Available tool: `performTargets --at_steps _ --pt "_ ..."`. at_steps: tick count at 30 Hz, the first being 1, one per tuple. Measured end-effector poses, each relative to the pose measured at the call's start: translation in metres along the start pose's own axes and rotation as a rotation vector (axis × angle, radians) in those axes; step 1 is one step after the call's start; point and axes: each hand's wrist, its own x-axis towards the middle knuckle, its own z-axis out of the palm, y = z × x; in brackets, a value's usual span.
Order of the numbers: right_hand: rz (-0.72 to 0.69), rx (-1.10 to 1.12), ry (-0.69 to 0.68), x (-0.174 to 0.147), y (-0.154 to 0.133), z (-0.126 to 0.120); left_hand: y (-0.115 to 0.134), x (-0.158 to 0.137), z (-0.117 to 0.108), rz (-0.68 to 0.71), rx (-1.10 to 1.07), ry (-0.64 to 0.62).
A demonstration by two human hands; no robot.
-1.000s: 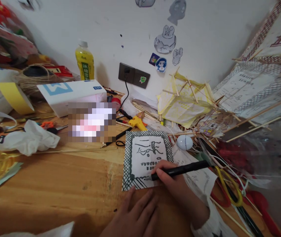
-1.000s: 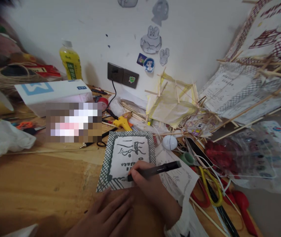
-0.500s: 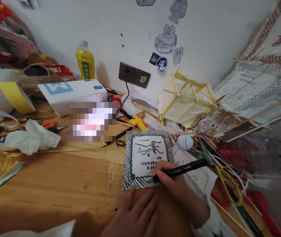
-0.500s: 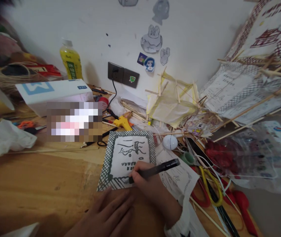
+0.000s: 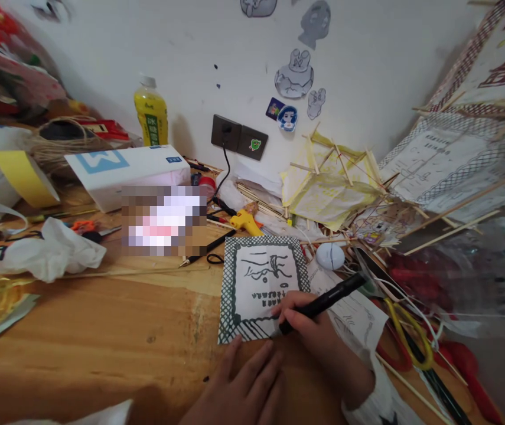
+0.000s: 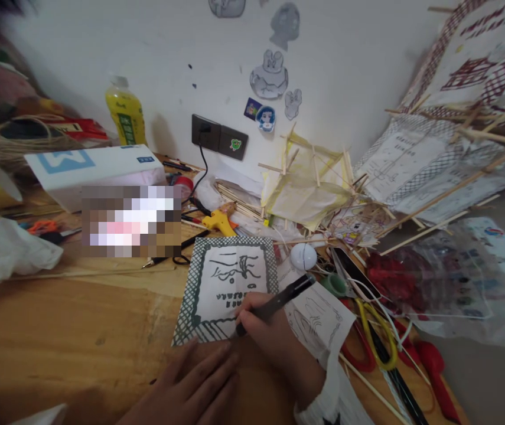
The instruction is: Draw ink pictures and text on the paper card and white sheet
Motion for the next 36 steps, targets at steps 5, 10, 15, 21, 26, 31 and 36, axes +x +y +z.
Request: performTargets --at_steps 5,10,15,21,26,31,36 --pt "0.021 0.055 0.011 0.000 0.005 -0.001 0.000 -0.002 0.001 0.023 -0.022 -0.081" --pt "0.026 0.008 -0.010 0.001 0.000 -0.001 0.001 -0.003 0.003 0.003 -0.015 -0.033" --pt "-0.042 -0.147 -0.041 0.004 -0.008 -0.001 0.001 -0.003 0.005 0.002 0.001 -0.012" --pt "-0.092 -0.153 -0.040 0.005 -0.008 -0.001 0.001 0.000 0.004 -0.029 0.022 0.072" --pt "-0.040 -0.097 -0.023 0.004 -0.006 -0.002 0.000 0.001 0.004 -0.034 0.009 0.079" --pt "-0.017 -0.026 0.002 0.002 -0.004 -0.002 0.001 -0.001 0.005 -0.007 -0.010 -0.001" --pt "0.029 0.055 0.031 0.000 -0.002 -0.002 0.003 -0.003 0.003 -0.017 -0.020 -0.040"
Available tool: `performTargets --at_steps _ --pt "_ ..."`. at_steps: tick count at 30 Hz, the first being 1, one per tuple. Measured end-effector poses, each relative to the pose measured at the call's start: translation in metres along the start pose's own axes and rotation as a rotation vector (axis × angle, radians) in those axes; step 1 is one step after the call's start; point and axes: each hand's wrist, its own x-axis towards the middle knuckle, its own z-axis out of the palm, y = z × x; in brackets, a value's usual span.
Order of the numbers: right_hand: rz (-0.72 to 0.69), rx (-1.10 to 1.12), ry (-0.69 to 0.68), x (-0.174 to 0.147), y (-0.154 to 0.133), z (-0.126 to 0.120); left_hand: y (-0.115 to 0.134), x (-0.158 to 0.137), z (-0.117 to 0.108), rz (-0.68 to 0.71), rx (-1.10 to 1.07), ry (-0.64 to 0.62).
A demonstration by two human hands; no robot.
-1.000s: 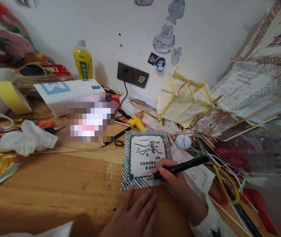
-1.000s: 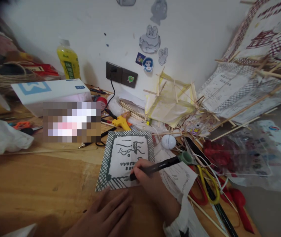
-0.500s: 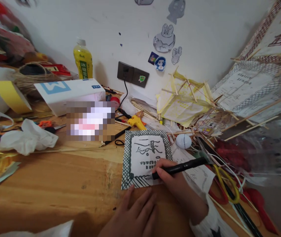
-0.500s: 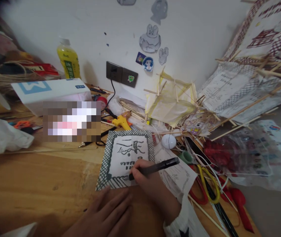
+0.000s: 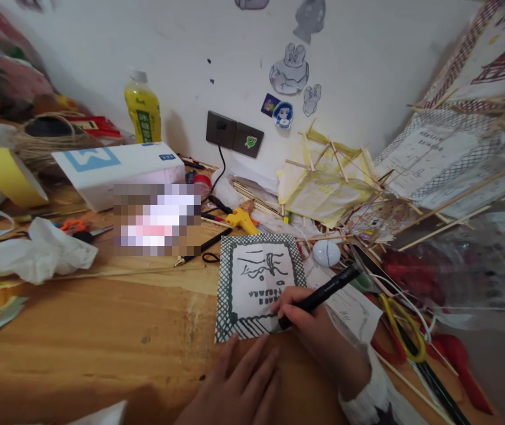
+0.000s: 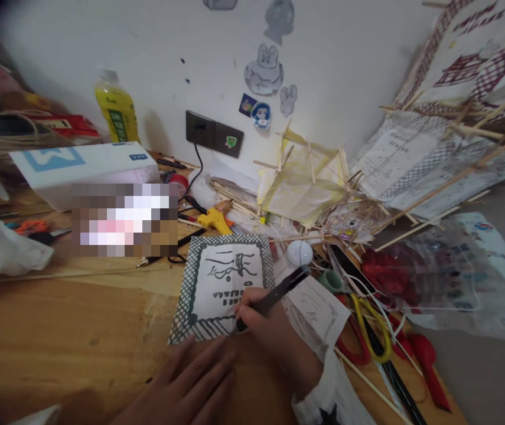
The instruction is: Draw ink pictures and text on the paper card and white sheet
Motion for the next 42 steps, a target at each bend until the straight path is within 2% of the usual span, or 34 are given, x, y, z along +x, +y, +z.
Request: performTargets --at_steps 7,11,14,27,30,35,38,42 --pt "0.057 0.098 0.064 -0.001 0.008 -0.002 -0.004 0.002 -0.005 0.031 0.019 -0.005" --pt "0.045 0.001 0.031 0.002 0.004 -0.001 -0.002 0.001 -0.004 0.021 0.027 -0.025" --pt "0.010 -0.069 0.008 0.004 0.001 -0.001 0.000 0.000 -0.002 -0.007 0.011 0.019" --pt "0.011 -0.053 0.031 0.003 0.005 -0.003 0.000 0.004 -0.001 -0.046 0.005 0.080" --pt "0.039 -0.033 0.032 0.002 0.003 -0.002 -0.002 0.003 -0.003 -0.044 -0.004 0.057" --pt "0.096 0.018 0.060 -0.001 -0.004 -0.001 -0.002 0.001 -0.006 -0.006 -0.008 -0.053" --pt "0.117 0.057 0.061 -0.002 -0.010 -0.002 -0.001 0.000 -0.005 -0.021 -0.003 -0.030" --pt "0.144 0.102 0.082 -0.002 -0.014 -0.003 -0.002 0.002 -0.006 0.016 -0.008 -0.064"
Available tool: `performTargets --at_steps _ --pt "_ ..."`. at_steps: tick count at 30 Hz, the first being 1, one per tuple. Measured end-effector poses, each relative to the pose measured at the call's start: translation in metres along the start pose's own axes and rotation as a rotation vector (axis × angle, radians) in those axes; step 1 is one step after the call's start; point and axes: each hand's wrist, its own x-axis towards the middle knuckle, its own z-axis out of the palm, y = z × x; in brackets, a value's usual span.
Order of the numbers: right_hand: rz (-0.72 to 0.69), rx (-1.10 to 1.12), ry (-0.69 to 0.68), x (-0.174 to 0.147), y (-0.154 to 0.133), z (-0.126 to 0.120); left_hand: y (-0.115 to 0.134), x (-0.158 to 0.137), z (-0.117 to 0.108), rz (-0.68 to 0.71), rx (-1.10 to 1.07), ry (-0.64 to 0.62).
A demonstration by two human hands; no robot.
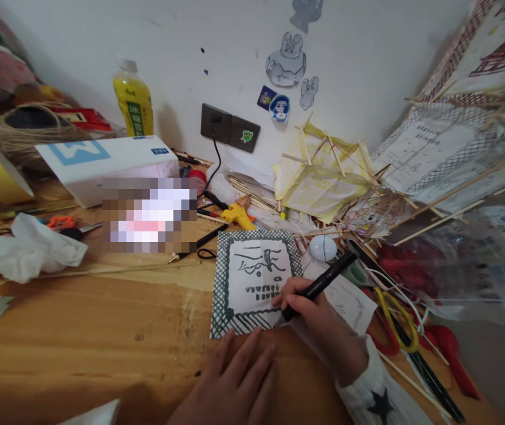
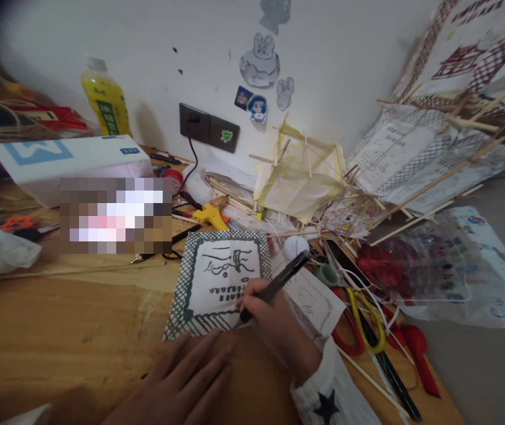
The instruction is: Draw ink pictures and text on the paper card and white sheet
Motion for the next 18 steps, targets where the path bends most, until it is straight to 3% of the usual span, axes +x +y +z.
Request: performTargets --at_steps 8,18 --pt "-0.050 -0.145 -0.015 0.0033 0.0040 -0.0001 -0.0049 0.0017 -0.0074 0.068 -0.006 -0.056" --pt "-0.072 -0.204 -0.021 0.0035 0.0079 -0.0032 -0.0038 0.0016 -0.0048 0.006 -0.053 -0.077"
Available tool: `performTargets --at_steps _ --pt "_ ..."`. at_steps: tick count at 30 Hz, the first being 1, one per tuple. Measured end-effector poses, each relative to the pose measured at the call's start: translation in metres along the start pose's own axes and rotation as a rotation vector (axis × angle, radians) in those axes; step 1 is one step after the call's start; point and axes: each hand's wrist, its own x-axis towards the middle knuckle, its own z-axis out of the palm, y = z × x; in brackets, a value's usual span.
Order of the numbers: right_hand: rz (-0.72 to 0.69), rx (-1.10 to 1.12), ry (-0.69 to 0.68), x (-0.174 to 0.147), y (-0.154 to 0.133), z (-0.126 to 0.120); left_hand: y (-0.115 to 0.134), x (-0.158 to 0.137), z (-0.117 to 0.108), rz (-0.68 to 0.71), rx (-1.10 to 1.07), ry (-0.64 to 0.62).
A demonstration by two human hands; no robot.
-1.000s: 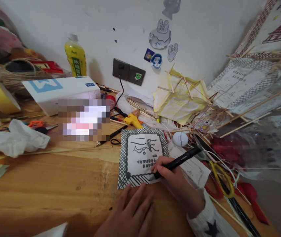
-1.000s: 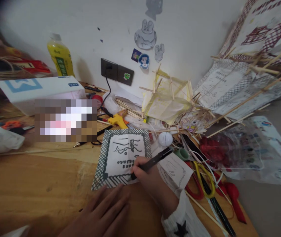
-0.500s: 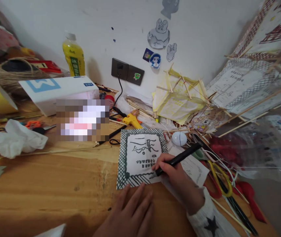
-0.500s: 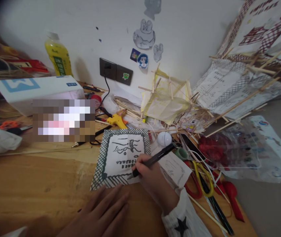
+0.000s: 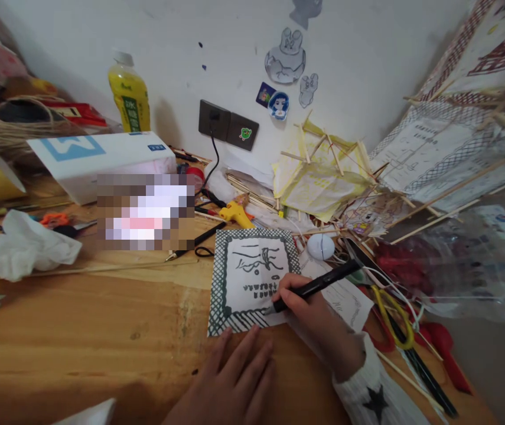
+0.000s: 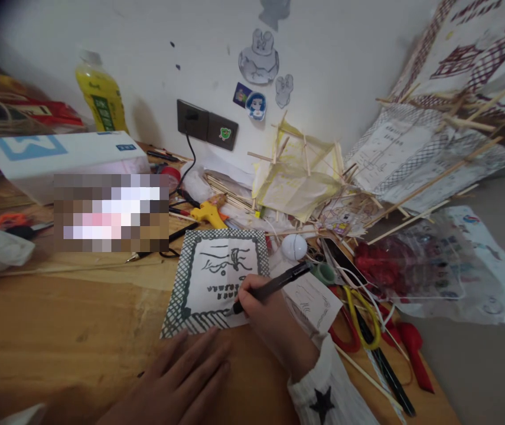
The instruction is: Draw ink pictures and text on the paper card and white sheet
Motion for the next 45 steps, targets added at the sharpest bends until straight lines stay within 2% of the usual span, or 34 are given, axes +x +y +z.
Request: performTargets --at_steps 4,13,17,20,23,27,31,35,40,43,45 --pt "0.012 0.059 0.020 -0.001 0.000 0.001 -0.002 0.001 -0.003 0.053 0.038 0.028" --pt "0.055 0.109 0.013 -0.002 -0.011 -0.002 -0.002 0.001 -0.006 0.040 0.023 0.009" --pt "0.084 0.138 -0.026 0.001 -0.006 -0.004 -0.003 0.002 -0.006 0.050 0.032 0.027" --pt "0.046 0.170 0.025 0.003 -0.001 -0.004 -0.003 0.001 -0.005 0.034 0.010 0.017" --pt "0.022 0.134 0.050 0.004 -0.002 -0.004 -0.003 0.000 -0.004 0.012 0.004 0.007" --pt "0.025 0.070 0.012 0.004 -0.007 -0.003 -0.001 -0.001 -0.002 0.041 0.027 0.016" --pt "0.012 0.029 0.017 0.003 -0.006 -0.004 0.001 -0.001 0.001 -0.015 0.014 0.025" --pt "0.021 0.015 -0.004 0.004 -0.004 -0.006 0.000 0.001 -0.001 0.020 0.031 -0.007" --pt "0.044 0.090 -0.028 0.004 -0.007 -0.008 -0.002 0.001 -0.003 0.039 0.080 0.066" --pt "0.047 0.095 -0.018 0.004 -0.006 -0.009 0.000 -0.002 0.003 0.021 0.081 0.082" --pt "0.050 0.106 -0.015 0.005 -0.003 -0.010 0.001 -0.003 0.009 -0.013 0.078 0.135"
